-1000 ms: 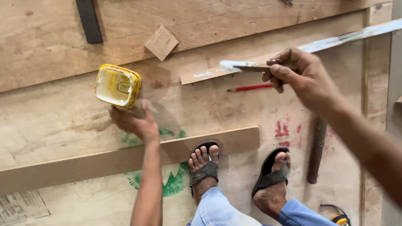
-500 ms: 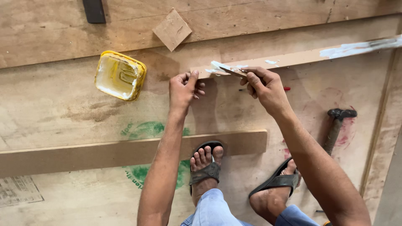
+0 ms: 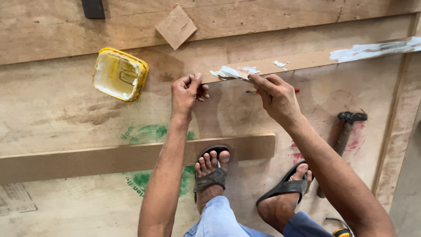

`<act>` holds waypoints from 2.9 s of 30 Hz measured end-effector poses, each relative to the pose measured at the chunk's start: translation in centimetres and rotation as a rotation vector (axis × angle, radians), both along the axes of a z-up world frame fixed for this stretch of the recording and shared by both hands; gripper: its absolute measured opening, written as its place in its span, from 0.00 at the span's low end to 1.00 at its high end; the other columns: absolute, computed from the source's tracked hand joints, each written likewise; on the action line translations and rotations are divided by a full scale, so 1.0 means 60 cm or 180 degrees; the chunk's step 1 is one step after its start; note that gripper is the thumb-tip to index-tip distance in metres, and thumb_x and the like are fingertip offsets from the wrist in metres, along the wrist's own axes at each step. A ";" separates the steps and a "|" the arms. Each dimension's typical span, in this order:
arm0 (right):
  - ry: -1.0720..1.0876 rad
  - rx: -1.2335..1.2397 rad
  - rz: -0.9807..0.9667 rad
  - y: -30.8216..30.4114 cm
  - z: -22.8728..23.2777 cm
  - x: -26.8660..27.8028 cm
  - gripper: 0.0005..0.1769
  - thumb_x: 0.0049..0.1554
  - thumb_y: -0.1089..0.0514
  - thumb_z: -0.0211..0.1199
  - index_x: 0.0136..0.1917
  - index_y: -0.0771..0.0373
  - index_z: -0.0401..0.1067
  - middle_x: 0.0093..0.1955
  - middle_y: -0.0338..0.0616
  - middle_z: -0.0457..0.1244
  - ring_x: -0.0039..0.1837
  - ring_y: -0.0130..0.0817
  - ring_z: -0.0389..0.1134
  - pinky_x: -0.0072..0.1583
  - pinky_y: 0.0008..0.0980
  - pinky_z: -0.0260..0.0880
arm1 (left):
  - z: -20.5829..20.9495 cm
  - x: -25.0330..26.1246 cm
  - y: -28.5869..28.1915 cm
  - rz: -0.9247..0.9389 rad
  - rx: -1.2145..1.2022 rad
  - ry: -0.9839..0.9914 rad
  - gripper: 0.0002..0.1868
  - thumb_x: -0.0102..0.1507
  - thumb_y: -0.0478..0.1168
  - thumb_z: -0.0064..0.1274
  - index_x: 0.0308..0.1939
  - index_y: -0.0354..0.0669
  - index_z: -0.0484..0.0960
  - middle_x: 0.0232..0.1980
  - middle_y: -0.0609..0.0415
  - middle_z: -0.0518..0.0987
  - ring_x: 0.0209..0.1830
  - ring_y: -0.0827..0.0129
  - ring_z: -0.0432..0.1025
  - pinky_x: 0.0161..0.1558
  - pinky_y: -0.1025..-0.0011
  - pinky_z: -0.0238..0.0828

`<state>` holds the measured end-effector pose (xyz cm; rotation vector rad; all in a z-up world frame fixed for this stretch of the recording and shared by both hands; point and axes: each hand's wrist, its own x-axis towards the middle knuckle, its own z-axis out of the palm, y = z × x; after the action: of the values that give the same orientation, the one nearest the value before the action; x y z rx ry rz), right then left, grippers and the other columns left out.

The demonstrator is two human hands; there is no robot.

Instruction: The person applies glue from a yellow container onto several narrow wood strips using a small applicator. They spread the adhesive evenly along the length of each strip while working on a plywood surface on the floor.

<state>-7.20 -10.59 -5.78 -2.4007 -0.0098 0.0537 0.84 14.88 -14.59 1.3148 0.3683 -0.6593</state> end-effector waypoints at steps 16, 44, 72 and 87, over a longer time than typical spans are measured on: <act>-0.1195 -0.1039 0.0307 -0.021 0.086 0.017 0.19 0.69 0.63 0.64 0.72 0.60 0.69 0.52 0.49 0.69 0.50 0.43 0.72 0.49 0.40 0.74 | -0.047 -0.012 -0.005 0.0222 0.0107 -0.0389 0.17 0.70 0.44 0.51 0.35 0.34 0.84 0.28 0.52 0.84 0.22 0.71 0.79 0.22 0.75 0.76; 0.0433 -0.0097 -0.1006 0.186 -0.045 -0.011 0.45 0.60 0.59 0.61 0.85 0.58 0.44 0.35 0.51 0.66 0.37 0.49 0.69 0.45 0.49 0.71 | 0.028 -0.019 0.006 0.0107 0.0104 -0.0736 0.14 0.70 0.45 0.55 0.42 0.35 0.86 0.31 0.57 0.81 0.29 0.77 0.75 0.34 0.75 0.74; -0.0083 0.0399 -0.3067 -0.219 -0.097 -0.062 0.29 0.66 0.62 0.55 0.79 0.68 0.60 0.41 0.44 0.73 0.41 0.25 0.74 0.43 0.26 0.75 | 0.023 -0.027 0.004 -0.0072 0.0383 -0.0940 0.14 0.73 0.42 0.53 0.38 0.35 0.84 0.31 0.57 0.80 0.31 0.77 0.73 0.37 0.76 0.71; -0.0101 0.0937 -0.2666 -0.089 -0.082 -0.040 0.37 0.63 0.67 0.50 0.84 0.68 0.50 0.35 0.38 0.69 0.37 0.19 0.70 0.42 0.22 0.74 | 0.028 -0.026 0.000 -0.0120 0.0455 -0.1082 0.14 0.72 0.43 0.53 0.39 0.37 0.85 0.31 0.58 0.80 0.31 0.78 0.73 0.37 0.76 0.72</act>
<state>-9.63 -15.94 -10.68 -1.9426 0.8968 -0.3496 -0.70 14.87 -12.89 1.5436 0.1149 -0.4351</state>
